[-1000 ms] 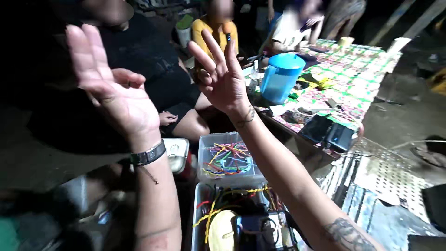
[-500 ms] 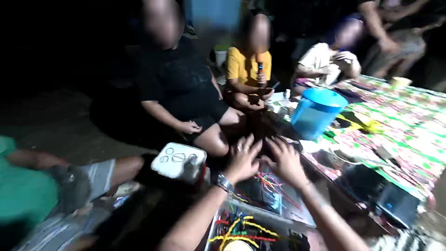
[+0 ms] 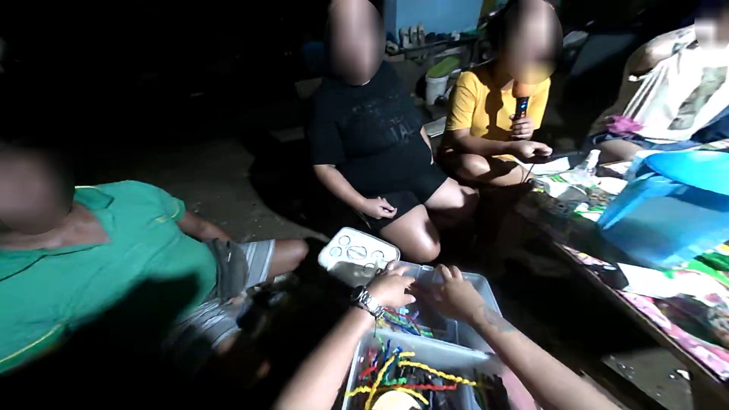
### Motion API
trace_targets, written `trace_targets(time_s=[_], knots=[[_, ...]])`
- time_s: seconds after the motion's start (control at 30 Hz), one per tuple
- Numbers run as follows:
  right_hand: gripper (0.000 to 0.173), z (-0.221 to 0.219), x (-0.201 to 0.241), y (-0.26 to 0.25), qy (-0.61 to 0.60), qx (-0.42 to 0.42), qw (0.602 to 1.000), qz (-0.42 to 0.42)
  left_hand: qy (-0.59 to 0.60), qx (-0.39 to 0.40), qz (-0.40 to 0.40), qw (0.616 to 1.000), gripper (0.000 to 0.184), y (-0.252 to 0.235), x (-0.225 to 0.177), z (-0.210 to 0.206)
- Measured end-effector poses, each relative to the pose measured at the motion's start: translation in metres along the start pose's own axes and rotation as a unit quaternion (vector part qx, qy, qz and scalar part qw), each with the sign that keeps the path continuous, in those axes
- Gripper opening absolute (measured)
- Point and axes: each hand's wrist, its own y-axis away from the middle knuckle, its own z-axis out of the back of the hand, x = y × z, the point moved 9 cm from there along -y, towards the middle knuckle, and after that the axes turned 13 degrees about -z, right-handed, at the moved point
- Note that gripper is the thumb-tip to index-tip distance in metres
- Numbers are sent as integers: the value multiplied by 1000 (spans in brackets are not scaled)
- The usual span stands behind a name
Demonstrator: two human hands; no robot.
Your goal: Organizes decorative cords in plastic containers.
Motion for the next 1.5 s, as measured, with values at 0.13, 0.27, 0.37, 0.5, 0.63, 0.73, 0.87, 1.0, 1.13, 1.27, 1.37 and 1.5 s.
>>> trace_targets(time_s=[0.13, 0.27, 0.37, 0.5, 0.63, 0.73, 0.87, 1.0, 1.13, 1.27, 1.37, 1.5], knots=[[43, 9, 15, 8, 43, -21, 999, -3, -7, 10, 65, 998, 60, 14, 12, 7], [48, 45, 10, 32, -8, -71, 997, 16, 25, -30, 59, 998, 62, 19, -10, 21], [35, 59, -14, 41, -69, -109, 991, 34, 29, -100, 33, 994, 57, 17, -33, 29], [28, 91, -36, 101, -124, -204, 967, 93, 75, -190, -53, 978, 44, 43, -86, 72], [33, 94, -75, 184, -143, -247, 955, 84, 173, -262, -131, 940, 31, 69, -97, 78], [42, 73, -112, 227, -190, -259, 946, 32, 234, -303, -190, 904, 26, 100, -92, 79], [40, 44, -126, 257, -232, -277, 932, -10, 200, -230, -259, 916, 32, 124, -89, 53], [31, 52, -93, 253, -214, -329, 917, 73, 115, -156, -325, 926, 34, 117, -102, 31], [29, 75, -62, 240, -204, -342, 907, 139, 42, -194, -284, 938, 23, 124, -116, 23], [24, 88, -52, 229, -180, -332, 912, 162, -26, -237, -291, 927, 24, 132, -124, 16], [23, 85, -51, 228, -164, -318, 917, 176, 12, -230, -328, 916, 19, 136, -122, 11], [24, 79, -62, 228, -179, -302, 920, 176, -5, -257, -289, 922, 16, 134, -115, 13]])
